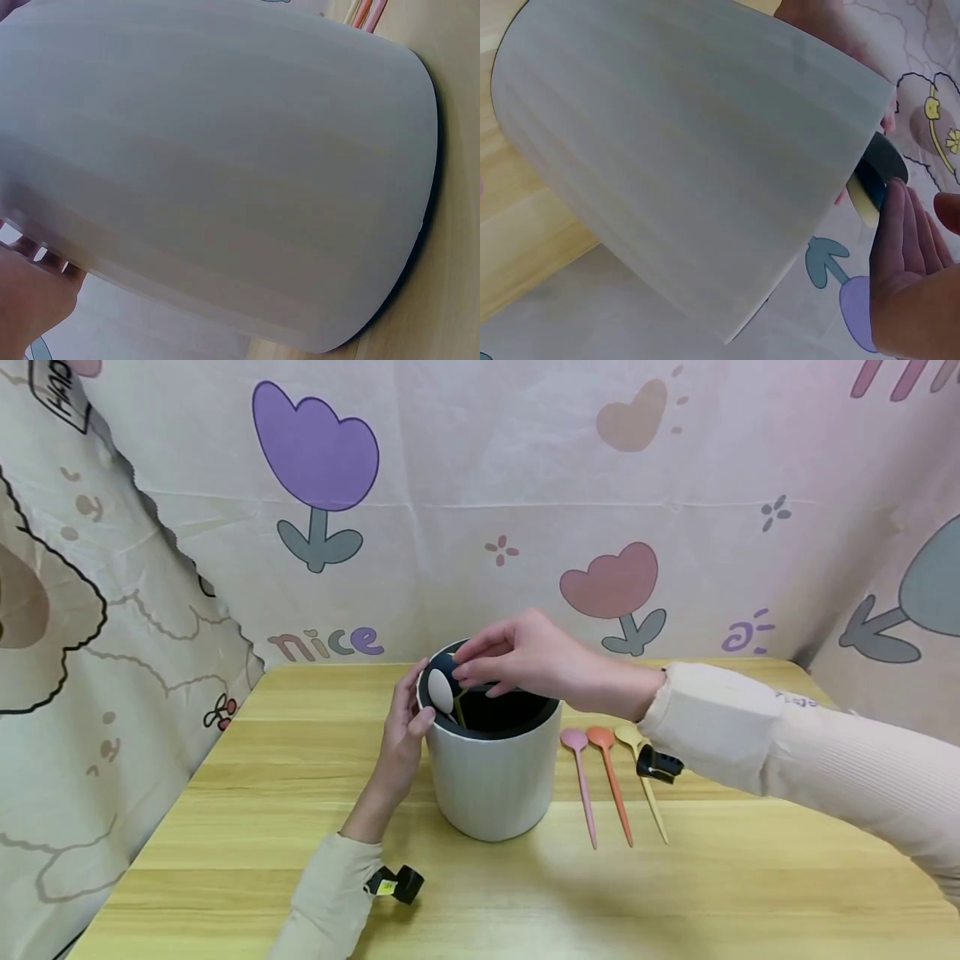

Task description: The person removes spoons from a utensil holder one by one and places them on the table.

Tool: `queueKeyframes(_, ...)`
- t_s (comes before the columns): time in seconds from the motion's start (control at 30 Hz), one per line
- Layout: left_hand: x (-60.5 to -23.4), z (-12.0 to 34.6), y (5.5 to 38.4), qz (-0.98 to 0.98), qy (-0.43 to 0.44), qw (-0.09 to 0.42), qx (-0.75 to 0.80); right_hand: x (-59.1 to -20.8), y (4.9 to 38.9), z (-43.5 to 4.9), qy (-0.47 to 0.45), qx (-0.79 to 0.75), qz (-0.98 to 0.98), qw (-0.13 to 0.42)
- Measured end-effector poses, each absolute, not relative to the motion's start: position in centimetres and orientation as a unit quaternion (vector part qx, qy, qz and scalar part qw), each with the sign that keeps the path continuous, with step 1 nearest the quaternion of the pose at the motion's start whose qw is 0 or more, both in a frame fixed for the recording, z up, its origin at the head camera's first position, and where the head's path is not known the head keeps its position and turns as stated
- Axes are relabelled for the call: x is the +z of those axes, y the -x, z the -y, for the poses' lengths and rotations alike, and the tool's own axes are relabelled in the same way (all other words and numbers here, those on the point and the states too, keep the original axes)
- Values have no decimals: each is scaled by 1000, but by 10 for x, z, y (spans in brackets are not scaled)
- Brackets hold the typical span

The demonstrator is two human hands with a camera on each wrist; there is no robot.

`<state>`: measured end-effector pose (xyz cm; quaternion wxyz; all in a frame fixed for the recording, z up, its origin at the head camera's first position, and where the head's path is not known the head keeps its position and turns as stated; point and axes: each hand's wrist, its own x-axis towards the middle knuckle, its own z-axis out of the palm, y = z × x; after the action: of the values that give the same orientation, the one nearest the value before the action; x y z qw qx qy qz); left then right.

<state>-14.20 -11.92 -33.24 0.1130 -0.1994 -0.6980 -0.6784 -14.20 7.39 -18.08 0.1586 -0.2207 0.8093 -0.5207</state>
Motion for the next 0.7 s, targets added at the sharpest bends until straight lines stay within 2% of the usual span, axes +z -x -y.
queueKeyframes(0.7,-332,119,143,688,204,103,-688,-195,150,-57,197,-509,-820,173)
